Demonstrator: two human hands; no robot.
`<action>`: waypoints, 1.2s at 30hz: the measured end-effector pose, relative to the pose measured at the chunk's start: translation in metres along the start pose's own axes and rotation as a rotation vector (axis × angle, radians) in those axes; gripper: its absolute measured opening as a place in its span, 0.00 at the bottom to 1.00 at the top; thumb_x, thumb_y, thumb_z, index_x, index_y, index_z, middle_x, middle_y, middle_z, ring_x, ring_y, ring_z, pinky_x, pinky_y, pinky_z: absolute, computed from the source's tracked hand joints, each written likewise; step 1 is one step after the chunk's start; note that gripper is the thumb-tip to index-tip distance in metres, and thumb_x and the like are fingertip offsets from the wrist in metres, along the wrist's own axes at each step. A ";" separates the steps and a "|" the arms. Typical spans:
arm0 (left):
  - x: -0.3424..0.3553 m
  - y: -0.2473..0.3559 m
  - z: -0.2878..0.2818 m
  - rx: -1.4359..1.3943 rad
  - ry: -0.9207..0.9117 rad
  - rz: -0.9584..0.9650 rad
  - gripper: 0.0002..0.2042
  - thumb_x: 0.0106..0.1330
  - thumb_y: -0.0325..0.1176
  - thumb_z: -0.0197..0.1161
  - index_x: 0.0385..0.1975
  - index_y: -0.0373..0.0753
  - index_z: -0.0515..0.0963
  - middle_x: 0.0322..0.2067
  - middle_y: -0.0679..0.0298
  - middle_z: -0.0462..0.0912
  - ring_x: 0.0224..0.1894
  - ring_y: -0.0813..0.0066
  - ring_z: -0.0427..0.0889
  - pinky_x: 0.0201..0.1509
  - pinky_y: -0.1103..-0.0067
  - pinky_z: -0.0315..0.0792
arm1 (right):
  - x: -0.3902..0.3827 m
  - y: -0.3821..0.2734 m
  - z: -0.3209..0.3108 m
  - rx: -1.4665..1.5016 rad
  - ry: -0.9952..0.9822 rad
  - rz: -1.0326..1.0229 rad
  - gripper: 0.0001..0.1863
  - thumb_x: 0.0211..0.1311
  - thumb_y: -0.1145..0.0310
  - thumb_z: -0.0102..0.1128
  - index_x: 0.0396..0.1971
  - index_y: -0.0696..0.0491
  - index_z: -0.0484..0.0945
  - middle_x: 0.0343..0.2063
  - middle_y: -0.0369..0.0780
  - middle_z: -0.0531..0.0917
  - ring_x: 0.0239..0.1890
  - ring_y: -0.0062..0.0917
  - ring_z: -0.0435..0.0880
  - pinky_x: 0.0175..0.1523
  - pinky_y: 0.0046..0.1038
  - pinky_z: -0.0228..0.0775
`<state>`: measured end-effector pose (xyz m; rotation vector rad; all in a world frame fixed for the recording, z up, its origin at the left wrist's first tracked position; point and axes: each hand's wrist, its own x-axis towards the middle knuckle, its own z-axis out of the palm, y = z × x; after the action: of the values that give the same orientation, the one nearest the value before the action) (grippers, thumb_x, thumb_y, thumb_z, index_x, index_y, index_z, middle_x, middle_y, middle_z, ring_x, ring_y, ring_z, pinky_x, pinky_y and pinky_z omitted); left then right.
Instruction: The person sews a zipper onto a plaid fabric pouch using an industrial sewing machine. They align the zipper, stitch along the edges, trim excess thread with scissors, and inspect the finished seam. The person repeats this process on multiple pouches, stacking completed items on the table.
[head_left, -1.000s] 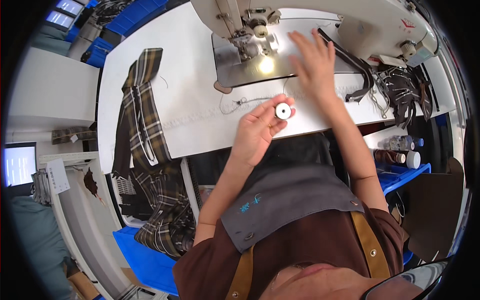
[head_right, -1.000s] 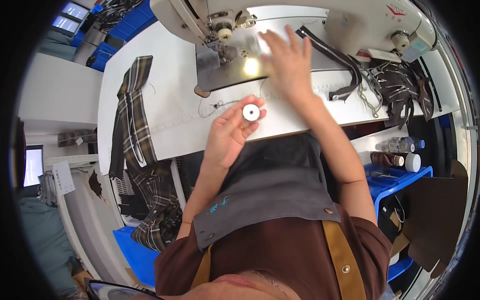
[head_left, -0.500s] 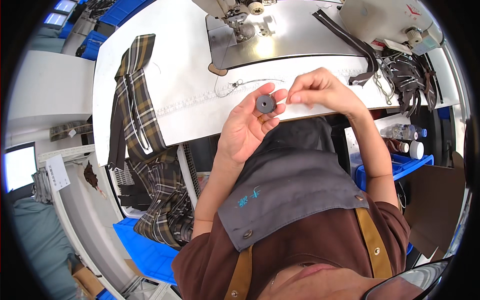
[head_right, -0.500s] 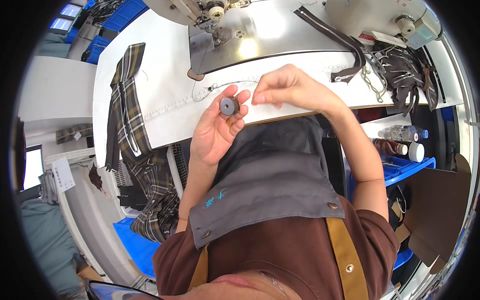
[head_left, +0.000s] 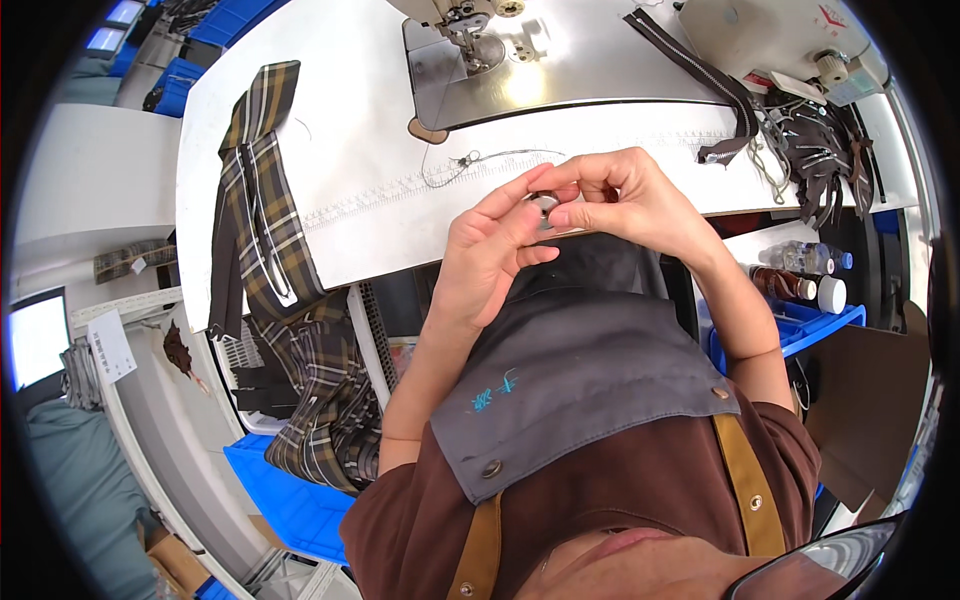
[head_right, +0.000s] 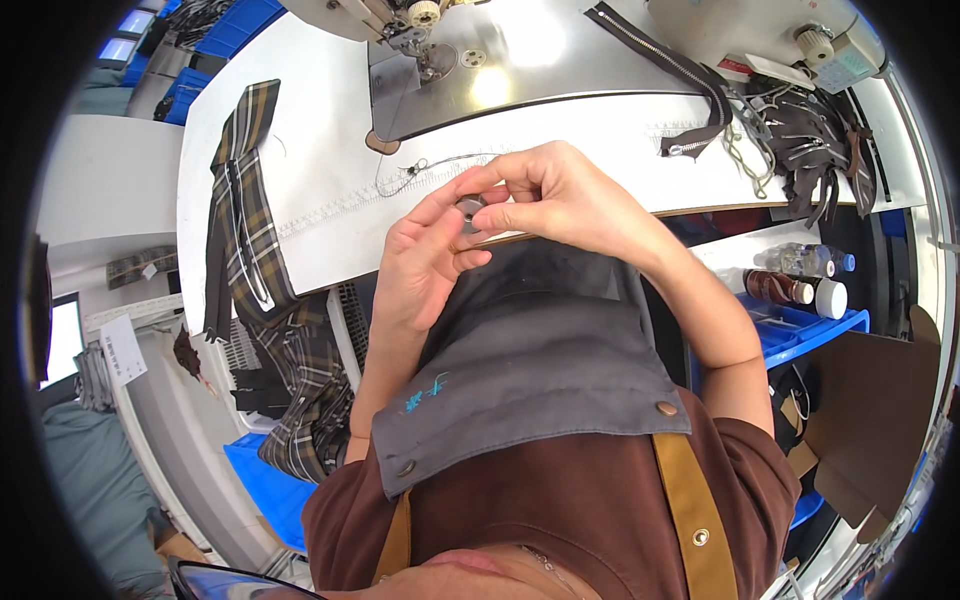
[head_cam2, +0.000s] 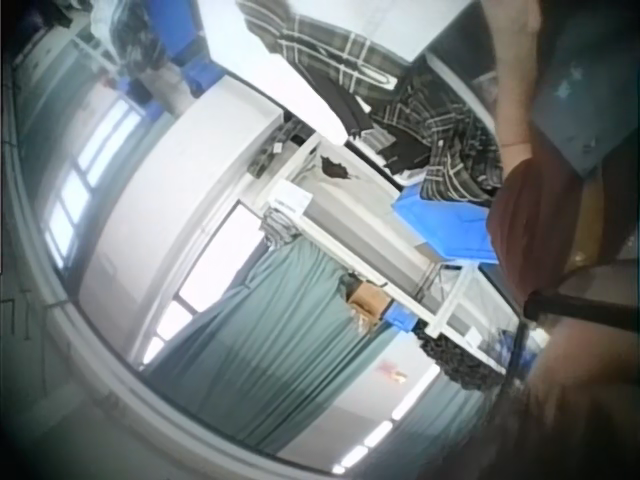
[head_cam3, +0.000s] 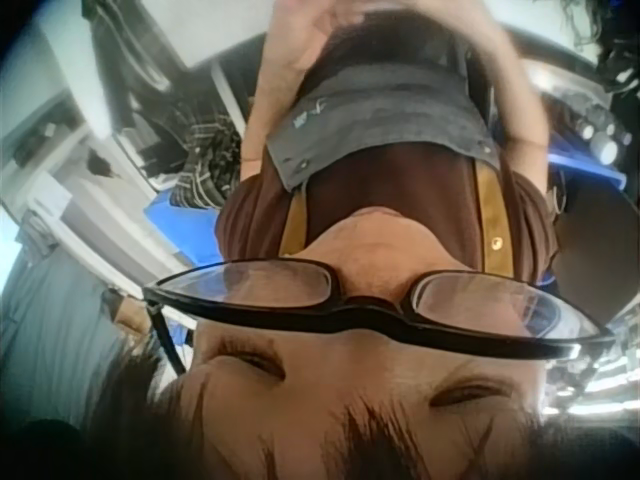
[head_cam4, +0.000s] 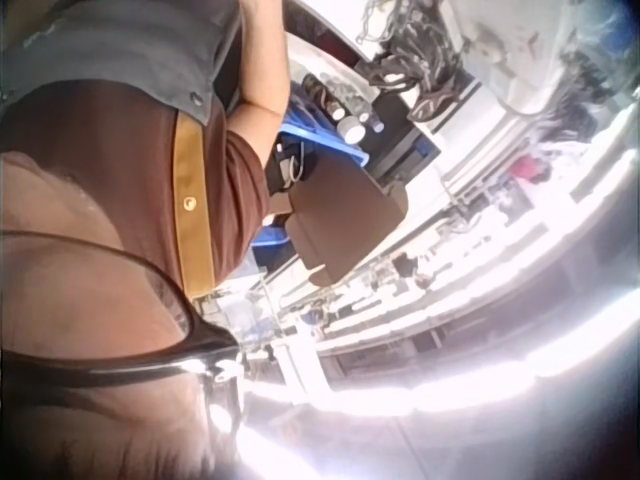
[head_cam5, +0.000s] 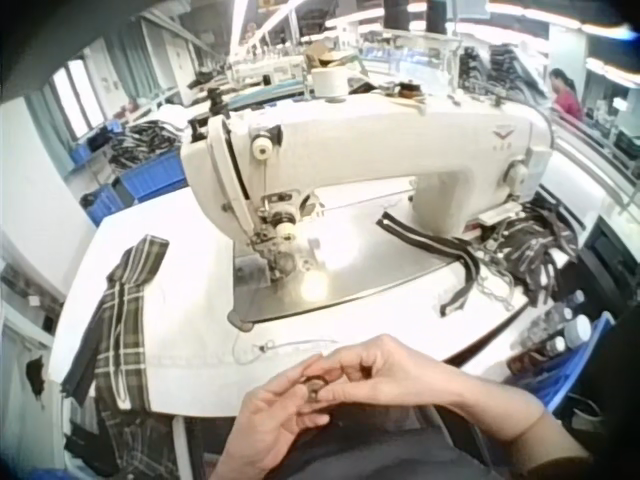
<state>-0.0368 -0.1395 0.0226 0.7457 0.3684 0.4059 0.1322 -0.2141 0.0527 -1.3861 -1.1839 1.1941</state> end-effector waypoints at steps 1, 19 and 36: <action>-0.001 0.001 0.000 0.000 0.013 -0.018 0.20 0.67 0.33 0.48 0.56 0.31 0.61 0.46 0.56 0.74 0.40 0.76 0.79 0.38 0.83 0.76 | 0.001 0.002 -0.002 0.001 -0.026 -0.006 0.15 0.48 0.74 0.65 0.39 0.54 0.80 0.09 0.25 0.60 0.18 0.08 0.59 0.32 0.14 0.61; -0.001 -0.009 0.001 -0.068 0.057 -0.070 0.18 0.67 0.36 0.49 0.52 0.31 0.66 0.41 0.60 0.76 0.39 0.80 0.78 0.44 0.84 0.74 | -0.005 0.006 0.009 -0.085 0.003 -0.071 0.13 0.53 0.64 0.63 0.33 0.57 0.80 0.13 0.29 0.70 0.18 0.10 0.65 0.22 0.15 0.56; -0.007 -0.027 -0.024 -0.451 -0.245 -0.098 0.22 0.67 0.42 0.47 0.52 0.30 0.64 0.43 0.50 0.72 0.41 0.68 0.78 0.40 0.79 0.79 | 0.005 0.012 -0.025 0.104 0.171 -0.080 0.20 0.59 0.59 0.56 0.10 0.53 0.72 0.11 0.26 0.65 0.15 0.08 0.56 0.21 0.16 0.45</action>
<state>-0.0477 -0.1474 -0.0117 0.3287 0.0747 0.2858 0.1585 -0.2118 0.0424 -1.3226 -1.0334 1.0447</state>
